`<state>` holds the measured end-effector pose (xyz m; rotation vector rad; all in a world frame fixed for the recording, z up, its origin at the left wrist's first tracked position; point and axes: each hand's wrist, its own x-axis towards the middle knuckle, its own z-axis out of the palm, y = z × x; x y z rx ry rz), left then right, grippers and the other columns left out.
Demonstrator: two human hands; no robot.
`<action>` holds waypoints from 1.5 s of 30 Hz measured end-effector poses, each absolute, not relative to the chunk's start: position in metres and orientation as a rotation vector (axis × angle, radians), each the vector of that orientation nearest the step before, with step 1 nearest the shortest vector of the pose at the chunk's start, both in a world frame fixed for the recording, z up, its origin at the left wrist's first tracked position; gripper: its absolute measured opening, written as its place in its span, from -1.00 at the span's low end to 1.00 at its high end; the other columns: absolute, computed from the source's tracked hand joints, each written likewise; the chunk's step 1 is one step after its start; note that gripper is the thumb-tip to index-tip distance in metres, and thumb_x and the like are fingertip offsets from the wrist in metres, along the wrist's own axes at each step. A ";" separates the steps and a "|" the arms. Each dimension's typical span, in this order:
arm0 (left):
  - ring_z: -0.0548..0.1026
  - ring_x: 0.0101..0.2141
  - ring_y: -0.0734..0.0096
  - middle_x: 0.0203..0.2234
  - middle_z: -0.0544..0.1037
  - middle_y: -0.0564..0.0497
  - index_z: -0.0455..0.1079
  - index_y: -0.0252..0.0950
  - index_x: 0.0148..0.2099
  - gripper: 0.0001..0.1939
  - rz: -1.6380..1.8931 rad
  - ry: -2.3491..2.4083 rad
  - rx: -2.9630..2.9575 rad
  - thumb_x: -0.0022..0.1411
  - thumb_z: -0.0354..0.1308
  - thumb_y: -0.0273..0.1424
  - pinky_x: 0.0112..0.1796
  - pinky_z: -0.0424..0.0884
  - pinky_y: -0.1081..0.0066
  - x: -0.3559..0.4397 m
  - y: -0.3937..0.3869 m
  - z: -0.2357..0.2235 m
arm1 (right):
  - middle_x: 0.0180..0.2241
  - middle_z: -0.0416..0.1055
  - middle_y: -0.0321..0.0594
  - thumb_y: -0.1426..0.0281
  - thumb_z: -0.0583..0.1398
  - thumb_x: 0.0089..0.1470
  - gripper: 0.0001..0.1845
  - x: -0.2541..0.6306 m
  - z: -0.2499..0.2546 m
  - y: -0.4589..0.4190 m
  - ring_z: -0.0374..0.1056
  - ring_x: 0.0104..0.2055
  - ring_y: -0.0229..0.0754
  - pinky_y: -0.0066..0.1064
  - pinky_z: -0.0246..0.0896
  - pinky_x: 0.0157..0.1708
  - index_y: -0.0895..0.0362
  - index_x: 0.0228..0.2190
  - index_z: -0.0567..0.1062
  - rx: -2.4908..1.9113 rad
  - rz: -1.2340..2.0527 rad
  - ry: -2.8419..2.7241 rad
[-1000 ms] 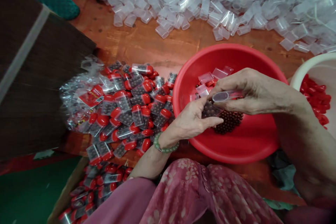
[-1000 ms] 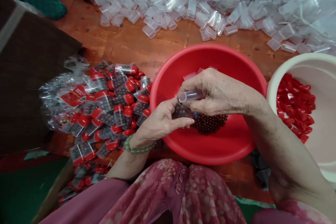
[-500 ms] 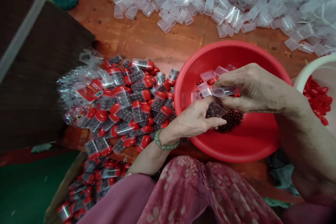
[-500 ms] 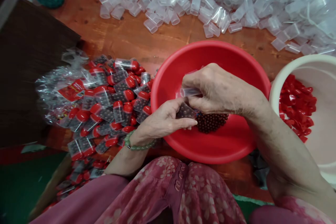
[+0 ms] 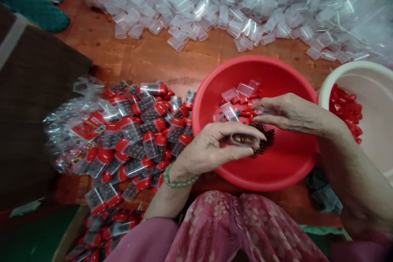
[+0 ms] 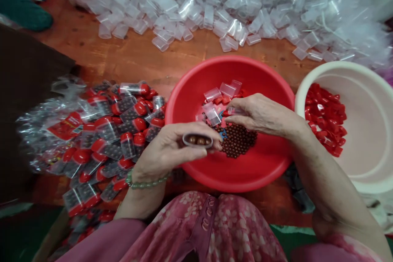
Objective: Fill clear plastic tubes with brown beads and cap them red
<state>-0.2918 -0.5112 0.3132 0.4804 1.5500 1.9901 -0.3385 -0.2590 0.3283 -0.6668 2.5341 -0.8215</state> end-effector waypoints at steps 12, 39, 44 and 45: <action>0.61 -0.19 0.41 -0.19 0.69 0.00 0.65 -0.21 -0.13 -0.87 2.023 1.837 0.429 0.26 0.36 -0.41 -0.12 0.53 0.45 -0.290 -0.515 0.315 | -0.01 0.47 0.26 0.31 0.08 0.37 -0.61 -0.370 0.300 -0.254 0.41 0.04 0.24 -0.09 0.26 -0.06 0.34 0.01 0.50 -0.391 0.145 2.801; 0.56 -0.27 0.44 -0.30 0.60 0.04 0.46 -0.28 -0.10 -0.61 2.251 1.788 -0.029 0.09 0.46 -0.27 -0.14 0.52 0.41 -0.289 -0.501 0.294 | -0.29 0.52 -0.19 0.16 0.20 0.28 -0.71 -0.316 0.322 -0.287 0.39 -0.29 -0.19 -0.34 0.32 -0.24 0.14 -0.17 0.51 -0.592 -1.271 2.394; 0.55 -0.32 0.44 -0.32 0.61 0.04 0.51 -0.28 -0.19 -0.67 2.276 1.903 -0.004 0.09 0.47 -0.23 -0.17 0.53 0.40 -0.287 -0.498 0.293 | -0.28 0.55 -0.20 0.30 0.23 0.29 -0.83 -0.306 0.324 -0.297 0.42 -0.27 -0.23 -0.38 0.33 -0.21 0.14 -0.19 0.55 -0.765 -1.304 2.389; 0.56 -0.31 0.43 -0.32 0.62 0.03 0.52 -0.28 -0.20 -0.69 2.274 1.927 0.014 0.10 0.46 -0.23 -0.17 0.53 0.39 -0.287 -0.498 0.293 | -0.29 0.54 -0.22 0.32 0.24 0.28 -0.84 -0.305 0.323 -0.297 0.41 -0.30 -0.25 -0.40 0.32 -0.24 0.14 -0.19 0.55 -0.778 -1.292 2.398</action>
